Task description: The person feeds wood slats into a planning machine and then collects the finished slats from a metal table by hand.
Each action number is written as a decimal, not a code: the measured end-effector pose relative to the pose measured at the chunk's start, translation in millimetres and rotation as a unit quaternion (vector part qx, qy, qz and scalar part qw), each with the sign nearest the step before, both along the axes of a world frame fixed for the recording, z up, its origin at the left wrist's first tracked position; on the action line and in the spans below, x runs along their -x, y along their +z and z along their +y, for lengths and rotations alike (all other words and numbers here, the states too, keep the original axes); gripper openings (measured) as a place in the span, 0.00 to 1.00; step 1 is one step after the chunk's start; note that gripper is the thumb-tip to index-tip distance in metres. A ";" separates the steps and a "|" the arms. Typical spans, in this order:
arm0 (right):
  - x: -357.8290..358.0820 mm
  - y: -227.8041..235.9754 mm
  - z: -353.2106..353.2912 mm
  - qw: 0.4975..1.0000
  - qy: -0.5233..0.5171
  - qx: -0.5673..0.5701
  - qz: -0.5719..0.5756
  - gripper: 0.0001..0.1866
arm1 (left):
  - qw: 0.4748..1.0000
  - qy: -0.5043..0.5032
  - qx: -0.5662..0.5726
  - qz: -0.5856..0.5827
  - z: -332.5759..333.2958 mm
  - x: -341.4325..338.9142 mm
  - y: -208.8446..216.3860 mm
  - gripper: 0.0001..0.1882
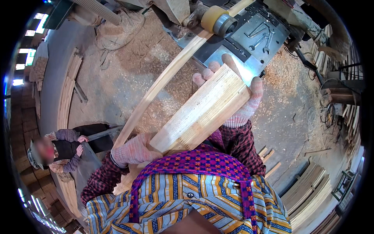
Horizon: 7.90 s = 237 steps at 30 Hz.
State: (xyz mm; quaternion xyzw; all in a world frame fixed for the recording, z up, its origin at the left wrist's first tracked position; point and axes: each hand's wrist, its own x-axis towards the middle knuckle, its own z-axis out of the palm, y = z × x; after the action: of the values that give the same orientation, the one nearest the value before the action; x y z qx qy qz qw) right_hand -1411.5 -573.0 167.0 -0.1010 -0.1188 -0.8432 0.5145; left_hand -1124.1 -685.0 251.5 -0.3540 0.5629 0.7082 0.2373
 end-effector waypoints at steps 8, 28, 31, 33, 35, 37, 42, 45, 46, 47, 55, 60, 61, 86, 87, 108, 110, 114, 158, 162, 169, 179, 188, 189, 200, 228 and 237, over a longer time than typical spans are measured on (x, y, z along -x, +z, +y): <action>-0.6 14.4 0.1 0.998 -0.017 -0.058 0.018 0.49 | 1.000 -0.012 0.001 -0.009 -2.7 3.2 2.7 0.39; -5.7 -10.9 -2.6 0.999 -0.004 0.019 0.033 0.56 | 1.000 -0.013 -0.004 -0.009 -11.1 85.5 23.1 0.30; -11.6 21.8 6.0 0.990 -0.019 -0.135 0.032 0.57 | 1.000 -0.002 0.023 0.002 -7.2 84.9 25.6 0.29; -11.4 31.9 10.4 0.978 -0.030 -0.202 0.045 0.58 | 0.999 -0.014 0.042 0.022 -6.1 76.0 8.7 0.28; -4.7 26.7 13.4 0.980 -0.041 -0.181 0.066 0.59 | 0.995 -0.044 0.086 0.036 -6.5 75.8 5.9 0.29; -0.3 14.7 6.7 0.992 -0.029 -0.108 0.054 0.56 | 0.995 -0.038 0.086 0.038 -4.0 74.4 5.9 0.30; 3.6 11.1 8.1 0.993 -0.018 -0.099 0.060 0.46 | 0.990 -0.064 0.125 -0.007 -0.3 76.2 11.7 0.31; 3.3 10.3 9.8 0.989 -0.028 -0.119 0.078 0.41 | 0.989 -0.065 0.130 -0.020 1.7 62.7 -6.1 0.30; 3.3 8.7 8.4 0.990 -0.030 -0.112 0.082 0.41 | 0.992 -0.054 0.115 0.001 2.0 62.6 -7.4 0.30; 2.2 9.6 8.3 0.988 -0.034 -0.121 0.093 0.37 | 0.994 -0.043 0.099 0.022 1.7 64.8 -6.0 0.31; -0.2 17.9 4.7 0.976 -0.053 -0.163 0.134 0.31 | 0.986 -0.034 0.145 0.070 -1.4 99.6 13.6 0.34; -2.2 10.7 6.4 0.981 -0.049 -0.163 0.091 0.37 | 0.994 -0.028 0.080 0.067 -4.6 96.8 2.0 0.33; -6.2 18.5 11.0 0.973 -0.051 -0.210 0.081 0.39 | 0.994 -0.023 0.086 0.066 -4.8 97.8 2.9 0.32; 75.1 68.1 33.3 0.543 0.115 -0.524 0.646 0.25 | 0.989 -0.034 0.125 0.075 -3.0 91.0 -8.1 0.32; 75.6 67.0 33.2 0.544 0.117 -0.523 0.646 0.25 | 0.987 -0.027 0.134 0.081 -2.2 87.6 -14.2 0.32; -18.0 12.5 -3.5 0.979 -0.054 -0.105 0.164 0.31 | 0.988 0.014 0.035 0.149 -1.1 76.7 -7.5 0.34; -17.9 15.9 -1.6 0.977 -0.064 -0.115 0.170 0.25 | 0.990 0.009 0.034 0.134 -3.1 78.9 0.5 0.34; -20.9 20.0 -7.5 0.982 -0.067 -0.094 0.151 0.20 | 0.990 0.007 0.074 0.117 -4.5 82.0 -12.9 0.36; -17.3 24.2 10.8 0.982 -0.048 -0.139 0.114 0.16 | 0.969 -0.095 0.212 0.082 -19.9 -16.8 -107.4 0.38; -12.1 5.4 12.8 0.985 -0.056 -0.107 0.124 0.25 | 0.983 -0.092 0.157 0.022 -10.4 -7.0 -106.7 0.38; -10.7 4.3 19.4 0.986 -0.048 -0.130 0.091 0.30 | 0.982 -0.125 0.141 -0.033 -5.3 10.8 -74.5 0.38; 80.2 0.3 44.6 0.666 0.006 -0.495 0.558 0.37 | 0.994 0.049 0.002 0.094 0.1 7.6 -3.6 0.31; 82.5 70.2 12.7 0.493 0.154 -0.536 0.668 0.32 | 0.987 -0.020 0.144 0.065 0.5 -1.1 -12.5 0.26; 85.0 77.4 12.6 0.488 0.168 -0.534 0.670 0.32 | 0.986 -0.006 0.148 0.080 2.5 1.5 -9.0 0.24; 73.2 88.5 13.2 0.522 0.150 -0.542 0.641 0.27 | 0.980 -0.128 0.149 0.011 -16.7 10.1 -5.9 0.33; 92.4 43.7 50.4 0.671 0.108 -0.542 0.494 0.38 | 0.992 -0.034 0.106 0.051 -10.7 10.8 -3.9 0.33; 15.9 -9.8 40.0 0.949 0.054 -0.247 0.187 0.66 | 0.988 -0.082 0.131 0.024 -12.9 17.7 2.1 0.32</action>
State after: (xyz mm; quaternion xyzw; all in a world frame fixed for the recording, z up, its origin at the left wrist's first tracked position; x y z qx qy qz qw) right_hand -1427.5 -533.0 157.2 -0.1195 0.1863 -0.7834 0.5808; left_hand -1141.8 -697.9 253.6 -0.3173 0.6834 0.6149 0.2328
